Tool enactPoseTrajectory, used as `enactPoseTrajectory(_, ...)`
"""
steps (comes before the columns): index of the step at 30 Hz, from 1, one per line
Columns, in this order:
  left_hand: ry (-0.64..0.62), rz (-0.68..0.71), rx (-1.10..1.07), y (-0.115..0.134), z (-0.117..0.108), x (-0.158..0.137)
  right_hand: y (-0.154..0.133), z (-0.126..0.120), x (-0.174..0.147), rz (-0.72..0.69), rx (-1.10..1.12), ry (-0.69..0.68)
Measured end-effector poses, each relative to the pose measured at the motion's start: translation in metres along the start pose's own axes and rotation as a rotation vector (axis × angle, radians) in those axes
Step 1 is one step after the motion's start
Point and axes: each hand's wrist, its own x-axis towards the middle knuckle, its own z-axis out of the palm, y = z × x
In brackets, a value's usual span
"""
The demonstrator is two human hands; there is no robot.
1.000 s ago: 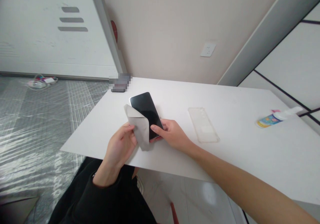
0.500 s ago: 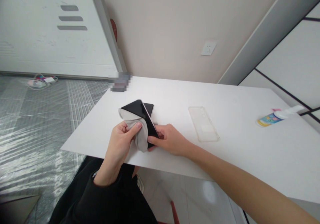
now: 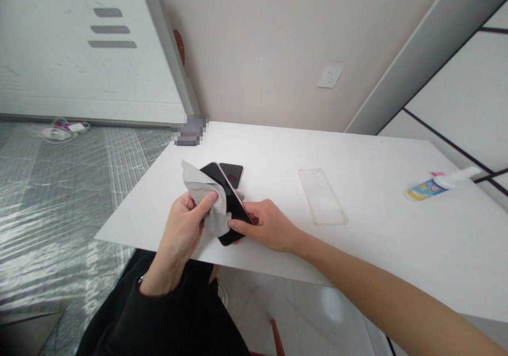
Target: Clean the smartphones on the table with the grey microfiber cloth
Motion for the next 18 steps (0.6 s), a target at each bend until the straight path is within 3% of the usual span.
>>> enactPoseTrajectory(5,-0.039,-0.004,0.129,0.003,0.009,-0.005,-0.004,-0.001,0.002,-0.052,0.031,0.147)
enactPoseTrajectory(10,-0.020,0.009,0.170,0.012,0.014,-0.008,-0.001,-0.004,0.006,-0.061,0.062,0.163)
enactPoseTrajectory(13,-0.026,0.015,0.214,0.011,0.011,-0.008,0.002,-0.010,0.007,-0.102,0.009,0.263)
enactPoseTrajectory(18,-0.182,-0.066,0.336,0.007,0.010,-0.011,0.002,-0.020,0.010,-0.146,0.114,0.417)
